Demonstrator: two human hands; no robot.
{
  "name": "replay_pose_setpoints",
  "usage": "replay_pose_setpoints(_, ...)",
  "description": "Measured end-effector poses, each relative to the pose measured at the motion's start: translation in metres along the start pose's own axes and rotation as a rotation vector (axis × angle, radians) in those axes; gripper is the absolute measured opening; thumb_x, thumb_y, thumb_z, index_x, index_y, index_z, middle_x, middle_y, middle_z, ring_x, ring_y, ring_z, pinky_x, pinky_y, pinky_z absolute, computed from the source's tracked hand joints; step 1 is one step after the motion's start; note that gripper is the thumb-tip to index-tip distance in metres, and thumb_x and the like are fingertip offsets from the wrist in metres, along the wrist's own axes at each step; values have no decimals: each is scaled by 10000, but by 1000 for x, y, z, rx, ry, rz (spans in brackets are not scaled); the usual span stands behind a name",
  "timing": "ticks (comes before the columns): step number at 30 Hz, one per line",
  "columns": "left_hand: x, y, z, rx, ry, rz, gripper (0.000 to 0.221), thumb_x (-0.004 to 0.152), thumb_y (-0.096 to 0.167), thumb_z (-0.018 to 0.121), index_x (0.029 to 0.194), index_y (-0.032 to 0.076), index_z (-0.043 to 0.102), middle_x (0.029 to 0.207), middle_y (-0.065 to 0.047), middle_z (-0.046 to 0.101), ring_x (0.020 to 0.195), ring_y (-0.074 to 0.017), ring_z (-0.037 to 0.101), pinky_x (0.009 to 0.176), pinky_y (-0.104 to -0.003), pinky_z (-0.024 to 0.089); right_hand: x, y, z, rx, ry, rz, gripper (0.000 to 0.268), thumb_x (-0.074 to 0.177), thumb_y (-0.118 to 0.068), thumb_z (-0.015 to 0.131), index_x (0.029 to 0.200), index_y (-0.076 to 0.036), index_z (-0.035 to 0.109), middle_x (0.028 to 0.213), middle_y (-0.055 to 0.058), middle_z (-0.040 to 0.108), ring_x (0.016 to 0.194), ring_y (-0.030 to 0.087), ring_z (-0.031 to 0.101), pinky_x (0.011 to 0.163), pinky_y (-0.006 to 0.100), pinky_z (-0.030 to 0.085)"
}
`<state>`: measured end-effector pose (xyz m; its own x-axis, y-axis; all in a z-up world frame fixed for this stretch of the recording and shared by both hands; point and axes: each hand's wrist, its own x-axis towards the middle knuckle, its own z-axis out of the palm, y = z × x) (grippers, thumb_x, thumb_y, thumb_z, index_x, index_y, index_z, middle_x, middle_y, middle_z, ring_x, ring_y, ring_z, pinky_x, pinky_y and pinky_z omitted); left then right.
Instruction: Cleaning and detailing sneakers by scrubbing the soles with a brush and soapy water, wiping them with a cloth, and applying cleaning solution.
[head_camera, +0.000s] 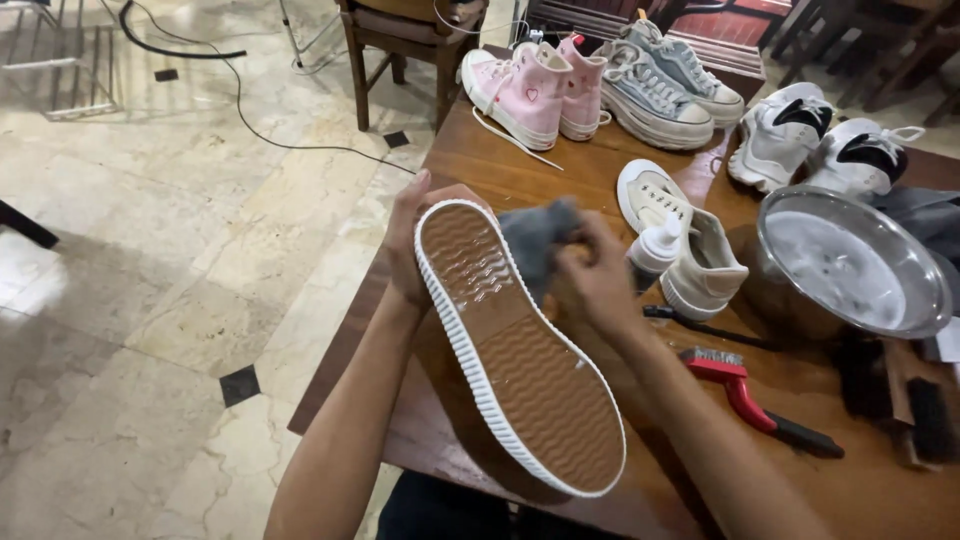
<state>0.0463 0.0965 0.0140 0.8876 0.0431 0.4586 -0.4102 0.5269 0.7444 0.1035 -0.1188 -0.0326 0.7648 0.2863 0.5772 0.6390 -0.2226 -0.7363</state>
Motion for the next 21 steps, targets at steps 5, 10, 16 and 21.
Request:
replay_pose_setpoints(5, 3, -12, -5, 162, 16, 17, 693, 1013, 504, 293, 857, -16, 724, 645, -131, 622, 600, -173, 604, 621, -263, 484, -4, -66, -57, 161, 86, -173, 181, 846, -29, 601, 1018, -50, 550, 894, 52, 478, 797, 162, 501, 765, 293, 472)
replay_pose_setpoints(10, -5, -15, 7, 435, 148, 105, 669, 1036, 478, 303, 785, 78, 777, 630, -64, 653, 622, -139, 578, 647, -247, 465, -17, -129, -27, -61, -113, -415, 235, 697, -96, 722, 883, -43, 590, 839, 132, 517, 768, 302, 529, 704, 387, 473)
replay_pose_setpoints(16, -2, -32, -14, 663, 122, 86, 670, 1052, 436, 190, 771, 142, 722, 648, -73, 636, 675, -201, 548, 692, -311, 447, -3, -120, 15, -424, -164, -580, 123, 903, -267, 734, 934, -162, 679, 1012, 60, 531, 1030, 343, 486, 859, 458, 439)
replay_pose_setpoints(21, -5, -49, -31, 608, 101, 201, 575, 1025, 349, 305, 638, 67, 624, 567, -94, 554, 626, -206, 542, 657, -359, 468, 28, -128, 31, -431, 15, -465, 210, 1016, -255, 596, 1000, -61, 515, 911, 176, 455, 857, 440, 558, 697, 531, 486)
